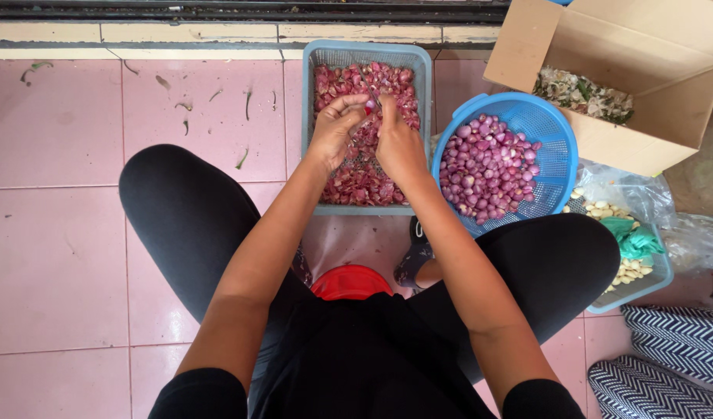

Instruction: The person sits on the floor and uses a knife to peel small red onions one by one. Peeled onions are placed into a blue colander while the skins fall into a grey basket.

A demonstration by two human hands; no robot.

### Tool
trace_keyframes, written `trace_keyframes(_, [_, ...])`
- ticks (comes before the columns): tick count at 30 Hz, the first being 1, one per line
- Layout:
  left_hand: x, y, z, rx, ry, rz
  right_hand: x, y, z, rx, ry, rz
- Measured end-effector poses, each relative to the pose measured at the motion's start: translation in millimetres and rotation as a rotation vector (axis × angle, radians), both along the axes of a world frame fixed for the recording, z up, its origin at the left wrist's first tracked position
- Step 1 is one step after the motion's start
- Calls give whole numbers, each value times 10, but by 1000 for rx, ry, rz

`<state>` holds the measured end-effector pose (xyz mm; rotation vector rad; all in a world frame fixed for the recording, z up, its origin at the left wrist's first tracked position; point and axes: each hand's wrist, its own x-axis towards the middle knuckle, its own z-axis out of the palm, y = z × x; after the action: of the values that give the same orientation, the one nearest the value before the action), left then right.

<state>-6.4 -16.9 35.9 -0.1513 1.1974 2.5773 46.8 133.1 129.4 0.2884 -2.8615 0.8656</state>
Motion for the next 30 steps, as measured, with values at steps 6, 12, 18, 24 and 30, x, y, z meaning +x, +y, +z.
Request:
trace_keyframes(6, [-8, 29, 23, -87, 71, 56, -12, 17, -41, 5, -42, -8])
trace_keyframes(12, [42, 67, 75, -259, 222, 98, -31, 66, -50, -19, -107, -39])
trace_keyframes(18, [44, 67, 36, -267, 232, 76, -53, 102, -145, -27, -132, -56])
trace_keyframes(24, [31, 34, -6, -192, 314, 63, -125, 243, -149, -92, -151, -83])
trace_keyframes(30, [21, 38, 17, -212, 349, 19, -138, 213, -31, -370, -80, -30])
